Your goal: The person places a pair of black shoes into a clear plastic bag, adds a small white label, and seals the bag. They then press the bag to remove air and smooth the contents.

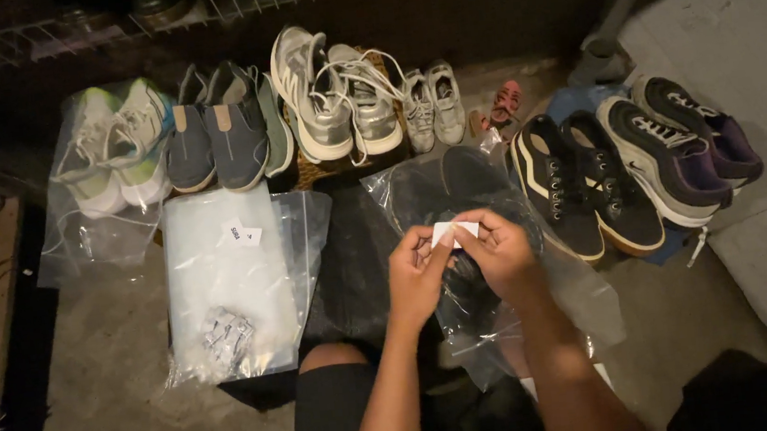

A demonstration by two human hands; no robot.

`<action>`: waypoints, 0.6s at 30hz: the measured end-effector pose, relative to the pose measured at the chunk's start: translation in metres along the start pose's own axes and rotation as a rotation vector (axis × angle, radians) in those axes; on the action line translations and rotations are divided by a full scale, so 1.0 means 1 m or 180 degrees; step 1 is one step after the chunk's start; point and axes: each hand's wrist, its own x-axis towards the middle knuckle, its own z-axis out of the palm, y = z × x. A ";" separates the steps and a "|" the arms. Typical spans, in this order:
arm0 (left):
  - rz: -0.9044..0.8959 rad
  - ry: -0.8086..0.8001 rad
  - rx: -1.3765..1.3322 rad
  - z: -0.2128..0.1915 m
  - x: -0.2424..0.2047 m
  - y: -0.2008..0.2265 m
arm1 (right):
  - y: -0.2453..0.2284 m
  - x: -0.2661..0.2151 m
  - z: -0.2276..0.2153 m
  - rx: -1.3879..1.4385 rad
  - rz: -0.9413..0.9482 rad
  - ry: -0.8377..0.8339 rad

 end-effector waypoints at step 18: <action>0.0482 0.0398 0.1404 -0.015 0.002 -0.013 | 0.023 0.003 0.010 0.0568 0.0164 0.0572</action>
